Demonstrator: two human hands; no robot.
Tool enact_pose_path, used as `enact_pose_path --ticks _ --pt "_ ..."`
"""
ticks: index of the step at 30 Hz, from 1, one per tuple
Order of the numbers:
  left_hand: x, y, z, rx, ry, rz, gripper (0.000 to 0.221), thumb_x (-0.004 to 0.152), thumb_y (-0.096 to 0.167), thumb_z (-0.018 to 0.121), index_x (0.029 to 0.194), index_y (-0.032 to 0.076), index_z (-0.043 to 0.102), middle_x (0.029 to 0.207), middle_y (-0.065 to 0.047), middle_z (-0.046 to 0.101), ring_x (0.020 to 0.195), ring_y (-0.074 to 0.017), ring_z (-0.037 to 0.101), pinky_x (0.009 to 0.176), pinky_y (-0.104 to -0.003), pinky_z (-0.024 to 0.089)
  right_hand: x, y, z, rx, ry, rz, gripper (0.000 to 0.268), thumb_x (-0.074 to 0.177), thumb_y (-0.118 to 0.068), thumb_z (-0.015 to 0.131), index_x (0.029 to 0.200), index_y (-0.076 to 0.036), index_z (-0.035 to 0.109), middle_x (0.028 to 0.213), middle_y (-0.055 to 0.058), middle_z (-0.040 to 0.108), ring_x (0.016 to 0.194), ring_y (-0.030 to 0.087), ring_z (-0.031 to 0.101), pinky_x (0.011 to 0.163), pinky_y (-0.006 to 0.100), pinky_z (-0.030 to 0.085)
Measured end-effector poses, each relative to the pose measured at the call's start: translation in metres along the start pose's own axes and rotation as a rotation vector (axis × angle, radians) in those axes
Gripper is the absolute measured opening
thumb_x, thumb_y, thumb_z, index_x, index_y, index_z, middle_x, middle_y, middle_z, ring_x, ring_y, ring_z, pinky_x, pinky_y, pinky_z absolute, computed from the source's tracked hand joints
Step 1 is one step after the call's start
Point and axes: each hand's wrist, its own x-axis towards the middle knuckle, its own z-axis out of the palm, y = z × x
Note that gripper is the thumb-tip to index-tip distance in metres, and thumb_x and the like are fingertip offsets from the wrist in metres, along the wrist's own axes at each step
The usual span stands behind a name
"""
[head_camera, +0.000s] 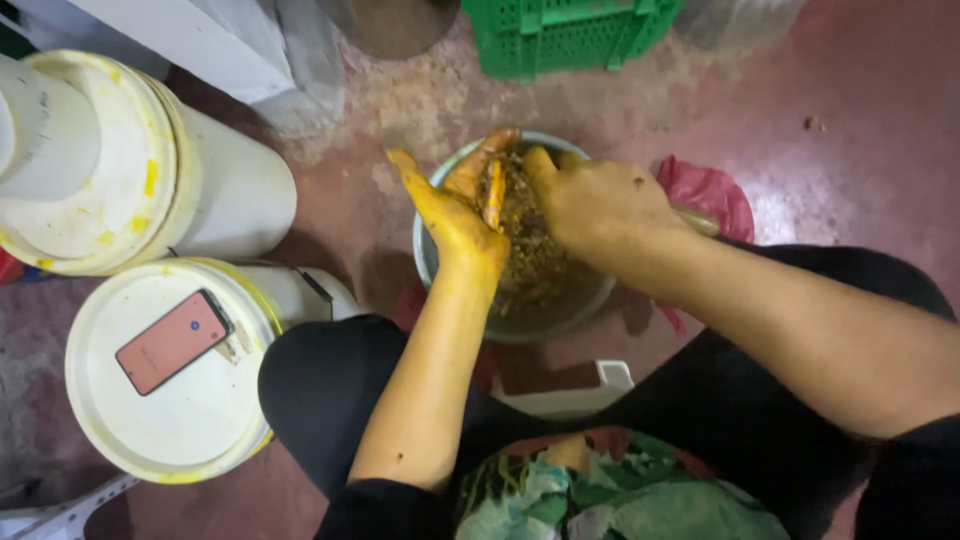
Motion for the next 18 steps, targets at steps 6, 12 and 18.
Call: enact_pose_path --ticks 6,12,18 --pt "0.003 0.004 -0.012 0.011 0.012 0.024 0.117 0.077 0.096 0.031 0.119 -0.003 0.075 0.103 -0.021 0.073 0.086 -0.0266 0.071 0.068 -0.020 0.055 -0.012 -0.018 0.012 0.046 -0.011 -0.017 0.035 0.095 -0.015 0.047 0.125 -0.017 0.065 0.071 0.007 0.066 0.055 0.027 0.070 0.041 0.049 0.053" --pt "0.011 -0.005 -0.022 0.008 0.031 0.008 0.112 0.082 0.092 0.030 0.124 -0.002 0.074 0.123 -0.021 0.072 0.107 -0.0307 0.070 0.090 -0.024 0.057 -0.021 -0.042 -0.013 0.190 -0.351 -0.049 0.046 0.100 -0.016 0.041 0.144 -0.019 0.053 0.088 0.013 0.073 0.074 0.030 0.077 0.057 0.052 0.059" --pt "0.028 -0.001 -0.028 -0.017 -0.058 0.029 0.115 0.078 0.095 0.032 0.122 -0.003 0.074 0.103 -0.018 0.074 0.058 -0.0176 0.062 0.045 -0.016 0.048 -0.027 -0.021 0.031 -0.299 0.529 -0.117 0.041 0.096 -0.007 0.042 0.127 -0.016 0.067 0.072 0.010 0.050 0.056 0.027 0.051 0.044 0.043 0.035"
